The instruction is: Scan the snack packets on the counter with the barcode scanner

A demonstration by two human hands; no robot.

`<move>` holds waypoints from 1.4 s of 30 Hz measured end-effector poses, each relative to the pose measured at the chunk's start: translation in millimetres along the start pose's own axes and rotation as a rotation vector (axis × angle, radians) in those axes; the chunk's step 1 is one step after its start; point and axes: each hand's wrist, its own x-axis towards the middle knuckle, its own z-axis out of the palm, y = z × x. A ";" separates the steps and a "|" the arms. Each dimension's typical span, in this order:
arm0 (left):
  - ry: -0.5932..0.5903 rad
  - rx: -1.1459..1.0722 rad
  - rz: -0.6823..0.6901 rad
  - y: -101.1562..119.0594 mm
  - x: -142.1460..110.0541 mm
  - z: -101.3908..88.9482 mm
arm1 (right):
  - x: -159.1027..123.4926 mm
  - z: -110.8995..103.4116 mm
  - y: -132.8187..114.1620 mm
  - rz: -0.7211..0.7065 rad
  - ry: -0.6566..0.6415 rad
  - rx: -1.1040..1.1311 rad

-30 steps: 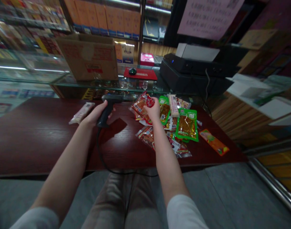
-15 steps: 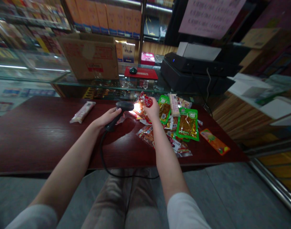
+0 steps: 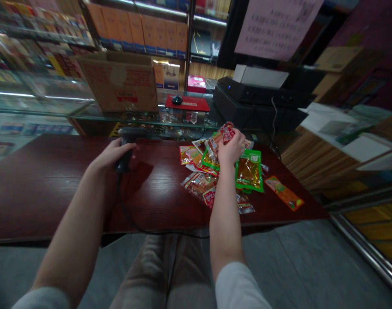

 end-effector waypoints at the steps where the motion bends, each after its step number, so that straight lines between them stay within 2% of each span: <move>1: 0.055 0.040 -0.006 -3.4 3.8 -12.4 | 0.9 -3.7 3.8 0.051 0.021 -0.061; 4: 0.140 0.042 -0.029 -20.4 13.3 -41.3 | -0.2 -8.4 7.8 0.148 0.063 -0.186; 7: 0.131 -0.078 -0.053 -39.0 17.3 -50.8 | -3.5 -8.0 -0.7 0.089 0.068 -0.158; 9: 0.114 -0.149 -0.048 -46.8 18.1 -44.9 | -6.9 -6.8 -12.5 -0.002 0.059 -0.080; 12: 0.038 -0.243 -0.034 -47.7 17.2 -19.6 | -16.1 -2.3 -34.6 -0.150 0.013 0.023; 14: -0.039 -0.276 -0.054 -41.9 13.9 4.1 | -25.5 3.8 -48.9 -0.246 -0.090 0.072; 17: -0.152 -0.381 -0.100 -27.7 3.2 36.2 | -43.5 19.3 -64.9 -0.361 -0.357 0.169; 19: -0.256 -0.468 -0.162 -18.9 -5.8 47.4 | -56.9 32.3 -70.7 -0.385 -0.543 0.225; 21: -0.293 -0.558 -0.205 -14.1 -13.1 48.4 | -69.7 44.6 -72.9 -0.374 -0.728 0.248; 23: -0.247 -0.655 -0.213 -14.5 -15.9 41.8 | -80.1 53.6 -73.0 -0.371 -0.899 0.254; 25: -0.182 -0.752 -0.201 -18.8 -13.6 32.2 | -87.2 57.8 -72.7 -0.424 -0.988 0.245; 28: -0.074 -0.818 -0.204 -27.0 -5.2 20.3 | -93.0 56.3 -76.1 -0.524 -0.984 0.184; 32: 0.074 -0.774 -0.265 -30.3 1.8 14.8 | -104.6 47.1 -92.6 -0.454 -0.995 0.038; 37: 0.079 -0.680 -0.202 -24.3 -2.2 14.7 | -122.9 41.4 -117.0 -0.388 -0.917 -0.139; 39: 0.067 -0.657 -0.173 -22.5 -4.1 14.5 | -120.4 42.5 -118.1 -0.373 -0.958 -0.149; 42: 0.052 -0.626 -0.157 -21.7 -5.3 15.0 | -107.0 43.5 -108.5 -0.339 -1.089 -0.110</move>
